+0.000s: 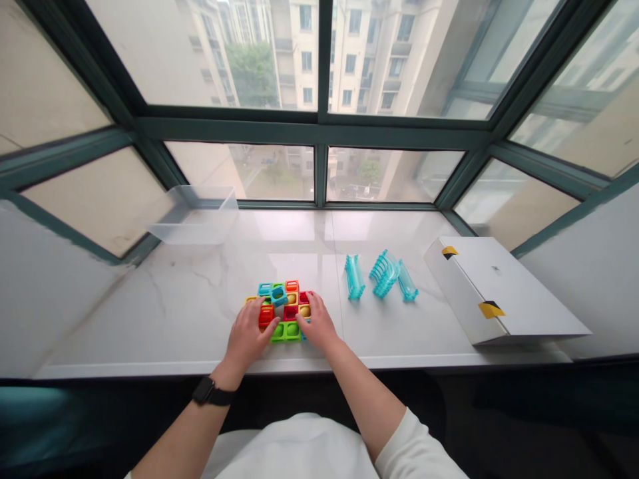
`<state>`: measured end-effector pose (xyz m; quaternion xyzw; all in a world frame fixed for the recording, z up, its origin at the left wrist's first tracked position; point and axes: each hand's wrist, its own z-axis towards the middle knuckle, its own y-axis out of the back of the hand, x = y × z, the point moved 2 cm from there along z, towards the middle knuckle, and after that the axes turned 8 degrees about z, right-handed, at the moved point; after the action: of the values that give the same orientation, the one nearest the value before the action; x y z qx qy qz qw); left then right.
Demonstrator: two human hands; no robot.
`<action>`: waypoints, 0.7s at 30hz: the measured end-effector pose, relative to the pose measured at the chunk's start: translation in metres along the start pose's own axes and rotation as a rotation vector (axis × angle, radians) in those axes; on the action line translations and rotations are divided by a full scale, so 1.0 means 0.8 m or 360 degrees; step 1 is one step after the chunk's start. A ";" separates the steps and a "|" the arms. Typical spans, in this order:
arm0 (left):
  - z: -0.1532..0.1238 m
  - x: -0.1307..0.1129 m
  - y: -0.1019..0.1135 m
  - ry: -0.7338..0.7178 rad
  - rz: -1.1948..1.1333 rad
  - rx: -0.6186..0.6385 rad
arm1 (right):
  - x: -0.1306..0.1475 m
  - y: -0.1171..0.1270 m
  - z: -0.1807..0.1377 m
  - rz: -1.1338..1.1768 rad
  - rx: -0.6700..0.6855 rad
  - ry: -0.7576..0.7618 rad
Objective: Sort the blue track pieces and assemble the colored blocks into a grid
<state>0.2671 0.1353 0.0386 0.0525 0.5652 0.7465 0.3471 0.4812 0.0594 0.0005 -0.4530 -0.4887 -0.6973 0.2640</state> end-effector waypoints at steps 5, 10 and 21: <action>0.005 0.003 -0.002 -0.0105 0.0046 0.0097 | 0.007 -0.011 0.000 -0.0046 -0.0038 0.0059; 0.008 0.010 0.001 -0.0177 -0.0026 0.0138 | 0.019 -0.008 0.012 -0.0103 -0.0013 0.0130; 0.019 0.033 0.006 -0.0325 -0.0234 0.0251 | 0.019 -0.006 0.016 -0.0171 0.0082 0.0143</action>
<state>0.2526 0.1622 0.0398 0.1137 0.5862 0.6632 0.4513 0.4751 0.0740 0.0136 -0.3875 -0.5176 -0.7174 0.2595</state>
